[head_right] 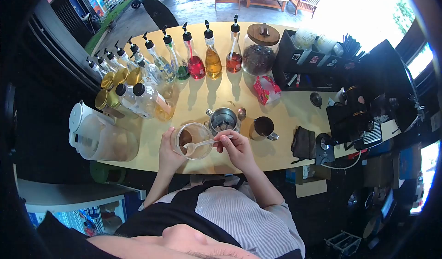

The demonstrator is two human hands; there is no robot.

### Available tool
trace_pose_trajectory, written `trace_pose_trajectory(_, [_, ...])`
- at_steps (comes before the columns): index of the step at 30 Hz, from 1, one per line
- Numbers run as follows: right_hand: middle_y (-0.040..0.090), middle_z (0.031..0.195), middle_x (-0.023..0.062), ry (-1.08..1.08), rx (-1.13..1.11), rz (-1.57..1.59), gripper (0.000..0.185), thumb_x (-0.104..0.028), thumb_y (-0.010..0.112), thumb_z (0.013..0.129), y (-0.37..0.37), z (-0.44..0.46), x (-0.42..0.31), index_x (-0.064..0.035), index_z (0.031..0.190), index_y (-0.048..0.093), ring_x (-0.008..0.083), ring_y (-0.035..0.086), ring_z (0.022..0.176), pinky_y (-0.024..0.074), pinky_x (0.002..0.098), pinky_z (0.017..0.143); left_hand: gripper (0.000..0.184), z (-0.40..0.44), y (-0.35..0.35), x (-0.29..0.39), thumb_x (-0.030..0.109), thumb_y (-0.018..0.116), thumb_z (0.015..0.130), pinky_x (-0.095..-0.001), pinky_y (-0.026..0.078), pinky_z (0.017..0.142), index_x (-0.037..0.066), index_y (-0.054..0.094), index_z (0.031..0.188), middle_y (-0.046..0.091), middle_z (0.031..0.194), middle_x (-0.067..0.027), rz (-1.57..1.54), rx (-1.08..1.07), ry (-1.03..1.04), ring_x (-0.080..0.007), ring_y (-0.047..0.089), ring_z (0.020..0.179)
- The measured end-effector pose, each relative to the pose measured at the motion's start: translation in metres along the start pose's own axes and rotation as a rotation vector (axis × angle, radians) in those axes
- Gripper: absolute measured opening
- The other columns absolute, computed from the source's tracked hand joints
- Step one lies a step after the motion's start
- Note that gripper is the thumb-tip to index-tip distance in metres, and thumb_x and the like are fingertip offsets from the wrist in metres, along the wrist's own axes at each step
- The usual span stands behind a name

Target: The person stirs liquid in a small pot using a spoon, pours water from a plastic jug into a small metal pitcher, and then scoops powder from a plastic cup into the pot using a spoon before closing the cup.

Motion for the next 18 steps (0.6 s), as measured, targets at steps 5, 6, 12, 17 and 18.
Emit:
trace_pose_trajectory(5, [0.061, 0.084, 0.0092, -0.069, -0.005, 0.071, 0.025, -0.023, 0.047, 0.099, -0.015, 0.002, 0.007, 0.0005, 0.097, 0.056, 0.0135, 0.058, 0.073, 0.0476, 0.0262, 0.067, 0.093, -0.004, 0.015, 0.0, 0.032, 0.087, 0.051, -0.0438, 0.045, 0.095, 0.0, 0.043, 0.126, 0.052, 0.12, -0.0208, 0.024, 0.007, -0.023, -0.0375, 0.052, 0.113])
trace_pose_trajectory(6, [0.06, 0.085, 0.0091, -0.081, -0.003, 0.094, 0.026, -0.024, 0.046, 0.099, -0.018, 0.002, 0.006, 0.0001, 0.097, 0.055, 0.0138, 0.058, 0.074, 0.0475, 0.0265, 0.067, 0.093, -0.005, 0.017, 0.0, 0.031, 0.087, 0.051, -0.0438, 0.045, 0.096, 0.0, 0.042, 0.126, 0.051, 0.12, -0.021, 0.016, 0.011, -0.033, -0.0375, 0.052, 0.113])
trace_pose_trajectory(12, [0.058, 0.085, 0.0087, -0.092, -0.01, 0.24, 0.026, -0.024, 0.044, 0.1, -0.025, 0.005, 0.009, -0.0005, 0.097, 0.054, 0.0147, 0.057, 0.077, 0.0473, 0.0281, 0.068, 0.094, -0.009, 0.025, 0.0, 0.031, 0.086, 0.05, -0.0439, 0.045, 0.096, 0.001, 0.041, 0.127, 0.05, 0.123, -0.0205, -0.001, 0.072, -0.001, -0.0378, 0.052, 0.113])
trace_pose_trajectory(17, [0.055, 0.084, 0.0083, -0.092, 0.021, 0.312, 0.026, -0.025, 0.044, 0.1, -0.029, 0.006, 0.008, -0.0015, 0.096, 0.053, 0.016, 0.057, 0.075, 0.0464, 0.0274, 0.065, 0.095, -0.016, 0.034, -0.009, 0.031, 0.086, 0.051, -0.0439, 0.044, 0.097, 0.002, 0.04, 0.129, 0.049, 0.124, -0.02, -0.164, 0.063, -0.099, -0.0376, 0.051, 0.114])
trace_pose_trajectory(18, [0.055, 0.084, 0.0086, -0.104, 0.027, 0.336, 0.026, -0.025, 0.044, 0.1, -0.031, 0.006, 0.009, -0.0015, 0.096, 0.053, 0.0165, 0.057, 0.075, 0.0462, 0.0276, 0.065, 0.095, -0.015, 0.035, -0.009, 0.031, 0.086, 0.052, -0.0438, 0.044, 0.097, 0.002, 0.039, 0.129, 0.049, 0.124, -0.0197, -0.174, 0.061, -0.093, -0.0376, 0.051, 0.114])
Point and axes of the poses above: each hand's wrist, its own z-axis towards the middle knuckle, its own y-axis out of the palm, x = y × z, the point moved 2 cm from there along z, towards the middle knuckle
